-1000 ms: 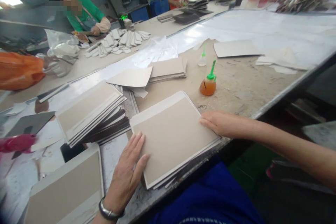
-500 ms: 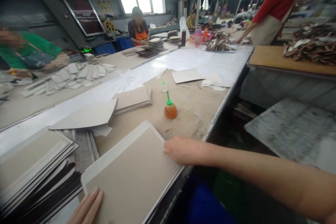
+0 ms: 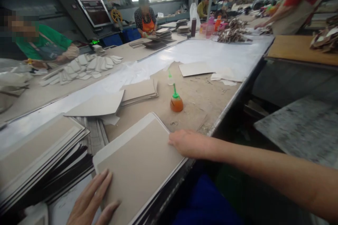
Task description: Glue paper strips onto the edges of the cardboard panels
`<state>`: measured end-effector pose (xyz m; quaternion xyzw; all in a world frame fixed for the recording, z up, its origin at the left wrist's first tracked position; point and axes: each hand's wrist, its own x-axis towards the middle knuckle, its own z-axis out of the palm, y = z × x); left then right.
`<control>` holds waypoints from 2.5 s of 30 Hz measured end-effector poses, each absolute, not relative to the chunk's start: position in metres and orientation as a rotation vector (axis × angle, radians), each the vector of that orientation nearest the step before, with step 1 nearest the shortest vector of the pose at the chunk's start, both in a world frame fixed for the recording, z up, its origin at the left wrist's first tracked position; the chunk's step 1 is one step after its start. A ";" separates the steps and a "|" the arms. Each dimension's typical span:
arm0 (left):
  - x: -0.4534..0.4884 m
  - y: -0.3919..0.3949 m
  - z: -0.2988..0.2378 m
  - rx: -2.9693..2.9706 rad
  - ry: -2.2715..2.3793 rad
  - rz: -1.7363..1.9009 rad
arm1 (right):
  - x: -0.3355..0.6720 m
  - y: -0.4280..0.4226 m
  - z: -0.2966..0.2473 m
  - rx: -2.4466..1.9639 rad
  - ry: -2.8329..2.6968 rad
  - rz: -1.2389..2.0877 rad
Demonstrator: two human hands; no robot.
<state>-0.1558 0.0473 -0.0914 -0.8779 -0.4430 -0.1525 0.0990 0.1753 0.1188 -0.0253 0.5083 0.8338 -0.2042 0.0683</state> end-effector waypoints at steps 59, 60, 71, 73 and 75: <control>-0.116 0.058 -0.056 -2.850 -1.251 -0.130 | 0.171 0.120 -0.029 1.510 2.467 -0.425; -0.116 0.058 -0.056 -2.850 -1.252 -0.133 | 0.172 0.120 -0.029 1.508 2.462 -0.421; -0.114 0.057 -0.054 -2.873 -1.319 -0.118 | 0.178 0.124 -0.042 1.448 2.476 -0.361; -0.115 0.057 -0.055 -2.854 -1.293 -0.122 | 0.176 0.122 -0.037 1.464 2.459 -0.376; -0.115 0.057 -0.056 -2.828 -1.252 -0.138 | 0.173 0.120 -0.030 1.480 2.446 -0.394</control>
